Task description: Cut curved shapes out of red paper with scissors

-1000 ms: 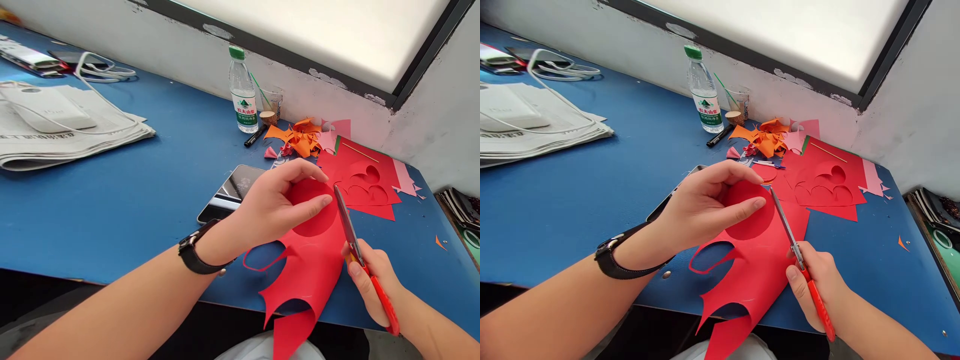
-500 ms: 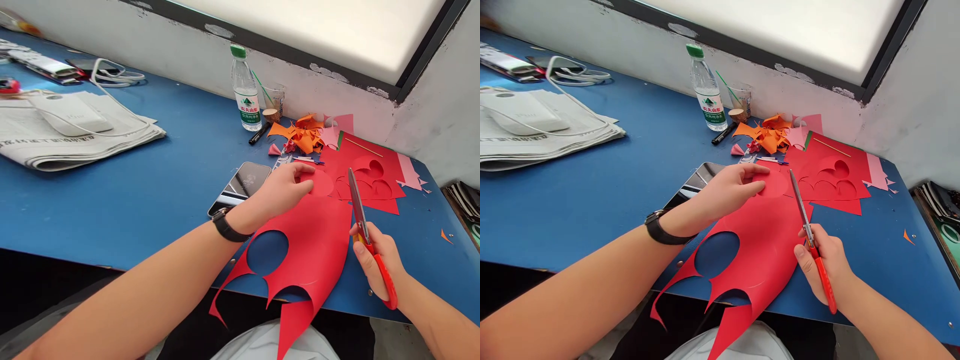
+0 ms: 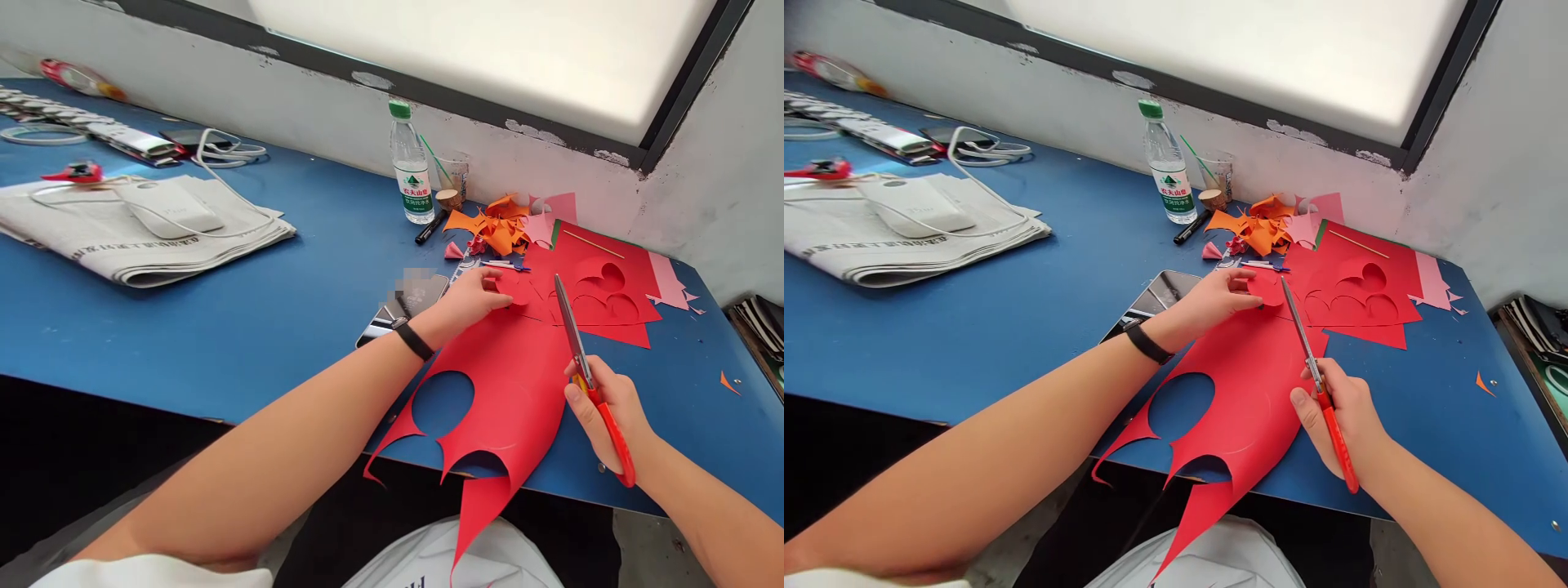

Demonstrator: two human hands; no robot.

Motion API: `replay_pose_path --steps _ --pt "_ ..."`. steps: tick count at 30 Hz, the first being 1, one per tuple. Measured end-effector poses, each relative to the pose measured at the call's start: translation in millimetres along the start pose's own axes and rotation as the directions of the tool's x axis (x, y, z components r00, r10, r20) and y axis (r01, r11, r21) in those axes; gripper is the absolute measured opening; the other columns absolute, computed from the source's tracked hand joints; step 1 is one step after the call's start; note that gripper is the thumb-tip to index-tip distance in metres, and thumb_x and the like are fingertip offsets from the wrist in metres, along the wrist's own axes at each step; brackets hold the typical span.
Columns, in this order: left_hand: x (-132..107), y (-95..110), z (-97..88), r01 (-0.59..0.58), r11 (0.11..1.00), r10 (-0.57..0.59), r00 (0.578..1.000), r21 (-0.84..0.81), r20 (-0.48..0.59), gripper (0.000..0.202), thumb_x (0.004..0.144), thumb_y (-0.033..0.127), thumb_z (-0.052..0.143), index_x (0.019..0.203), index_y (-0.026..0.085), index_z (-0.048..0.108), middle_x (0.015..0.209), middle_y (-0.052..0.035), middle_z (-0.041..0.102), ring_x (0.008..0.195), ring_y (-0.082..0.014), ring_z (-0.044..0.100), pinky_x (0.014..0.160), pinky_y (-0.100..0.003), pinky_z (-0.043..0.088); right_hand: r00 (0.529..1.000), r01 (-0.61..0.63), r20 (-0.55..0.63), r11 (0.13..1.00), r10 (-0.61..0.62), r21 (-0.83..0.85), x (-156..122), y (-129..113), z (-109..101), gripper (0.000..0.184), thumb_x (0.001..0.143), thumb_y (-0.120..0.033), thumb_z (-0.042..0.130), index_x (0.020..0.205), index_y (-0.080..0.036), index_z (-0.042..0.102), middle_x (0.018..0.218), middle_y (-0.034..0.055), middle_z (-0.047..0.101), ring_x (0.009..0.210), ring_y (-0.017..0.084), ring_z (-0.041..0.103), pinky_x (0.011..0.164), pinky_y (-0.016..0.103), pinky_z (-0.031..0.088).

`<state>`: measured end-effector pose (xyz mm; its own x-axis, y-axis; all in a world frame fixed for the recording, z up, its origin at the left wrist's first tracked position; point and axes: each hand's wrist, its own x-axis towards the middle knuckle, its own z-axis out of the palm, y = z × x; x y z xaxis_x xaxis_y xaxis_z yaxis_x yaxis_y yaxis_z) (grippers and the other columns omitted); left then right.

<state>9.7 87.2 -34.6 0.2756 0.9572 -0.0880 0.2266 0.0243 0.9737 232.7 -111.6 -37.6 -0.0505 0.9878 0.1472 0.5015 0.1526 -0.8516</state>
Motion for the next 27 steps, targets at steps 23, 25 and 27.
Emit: replay_pose_path --steps 23,25,27 --pt "39 -34 3.9 -0.399 0.554 0.361 0.906 0.731 0.222 0.040 0.108 0.040 0.078 0.142 0.019 0.073 0.153 -0.0145 0.070 0.137 -0.0339 0.070 0.116 -0.059 0.062 1.000 0.018 -0.017 0.999 -0.019 -0.031 5 6 3 0.032 0.107 -0.057 0.066 0.105 -0.026 0.065 0.057 -0.0108 0.043 0.049 0.014 0.035 0.052 0.031 0.033" --pt "42 -36 5.9 -0.397 0.530 0.355 0.906 0.749 0.228 0.041 0.109 0.041 0.078 0.142 0.019 0.072 0.150 -0.0143 0.071 0.133 -0.0329 0.072 0.112 -0.058 0.064 1.000 0.009 -0.024 0.999 -0.010 -0.035 4 8 3 0.033 0.108 -0.058 0.067 0.106 -0.026 0.066 0.060 -0.0100 0.044 0.050 0.014 0.037 0.052 0.031 0.033" --pt "44 -37 8.0 -0.387 0.529 0.348 0.911 0.756 0.222 0.041 0.109 0.041 0.077 0.144 0.019 0.071 0.148 -0.0141 0.072 0.129 -0.0319 0.074 0.109 -0.056 0.066 1.000 0.002 -0.017 1.000 -0.003 -0.028 3 9 3 0.033 0.108 -0.058 0.068 0.107 -0.026 0.066 0.061 -0.0096 0.045 0.051 0.014 0.037 0.052 0.031 0.033"
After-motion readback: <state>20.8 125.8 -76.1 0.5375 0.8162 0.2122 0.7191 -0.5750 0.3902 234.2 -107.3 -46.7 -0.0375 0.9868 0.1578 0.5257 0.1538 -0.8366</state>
